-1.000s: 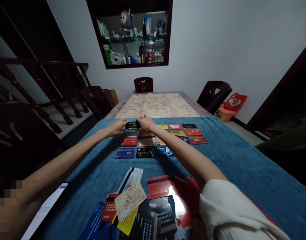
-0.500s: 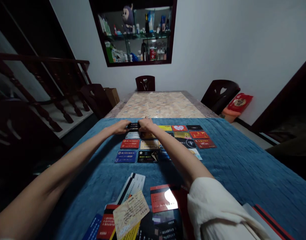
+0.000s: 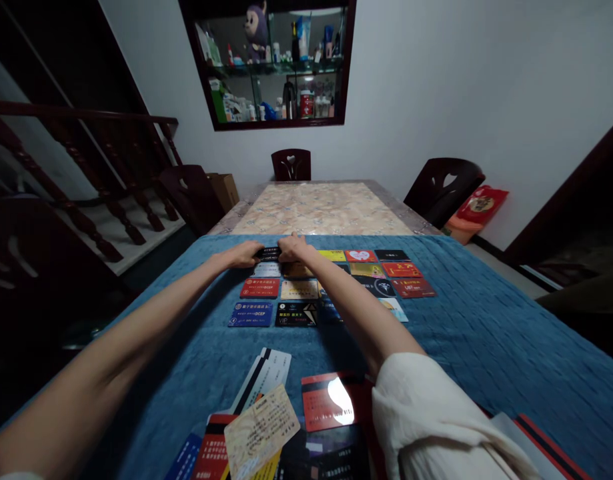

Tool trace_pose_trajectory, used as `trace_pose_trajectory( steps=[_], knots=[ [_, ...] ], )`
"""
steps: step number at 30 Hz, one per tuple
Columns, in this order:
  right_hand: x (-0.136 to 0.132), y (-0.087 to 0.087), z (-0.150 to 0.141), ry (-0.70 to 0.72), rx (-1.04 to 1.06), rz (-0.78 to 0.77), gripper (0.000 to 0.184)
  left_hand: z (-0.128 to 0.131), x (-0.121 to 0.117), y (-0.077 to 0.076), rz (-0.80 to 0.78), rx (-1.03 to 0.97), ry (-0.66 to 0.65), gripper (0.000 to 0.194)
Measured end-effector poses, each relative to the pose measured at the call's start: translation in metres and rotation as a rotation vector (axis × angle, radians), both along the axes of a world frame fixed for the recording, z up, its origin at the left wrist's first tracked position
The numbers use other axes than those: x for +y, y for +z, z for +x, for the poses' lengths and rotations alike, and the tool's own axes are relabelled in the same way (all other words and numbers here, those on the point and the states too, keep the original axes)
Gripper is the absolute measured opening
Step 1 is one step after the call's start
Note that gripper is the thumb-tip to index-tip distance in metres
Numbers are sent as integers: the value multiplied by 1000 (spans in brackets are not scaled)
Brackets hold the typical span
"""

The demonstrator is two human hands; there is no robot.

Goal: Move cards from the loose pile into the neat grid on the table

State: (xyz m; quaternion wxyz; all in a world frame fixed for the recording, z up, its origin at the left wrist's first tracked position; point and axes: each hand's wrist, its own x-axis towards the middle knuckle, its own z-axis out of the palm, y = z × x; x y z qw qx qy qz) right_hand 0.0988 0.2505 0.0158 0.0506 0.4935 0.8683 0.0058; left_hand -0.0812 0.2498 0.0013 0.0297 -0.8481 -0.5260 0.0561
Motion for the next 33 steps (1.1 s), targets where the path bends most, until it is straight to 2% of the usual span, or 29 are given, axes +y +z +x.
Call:
trace_pose_trajectory(
  steps=[20, 27, 33],
  knots=[
    [11, -8, -5, 45, -60, 22, 48, 0, 13, -5, -66, 54, 30, 41],
    [9, -7, -7, 54, -82, 40, 46, 2, 13, -7, -67, 59, 36, 43],
    [6, -1, -9, 72, -97, 30, 43, 4, 17, -6, -98, 58, 65, 37]
  ],
)
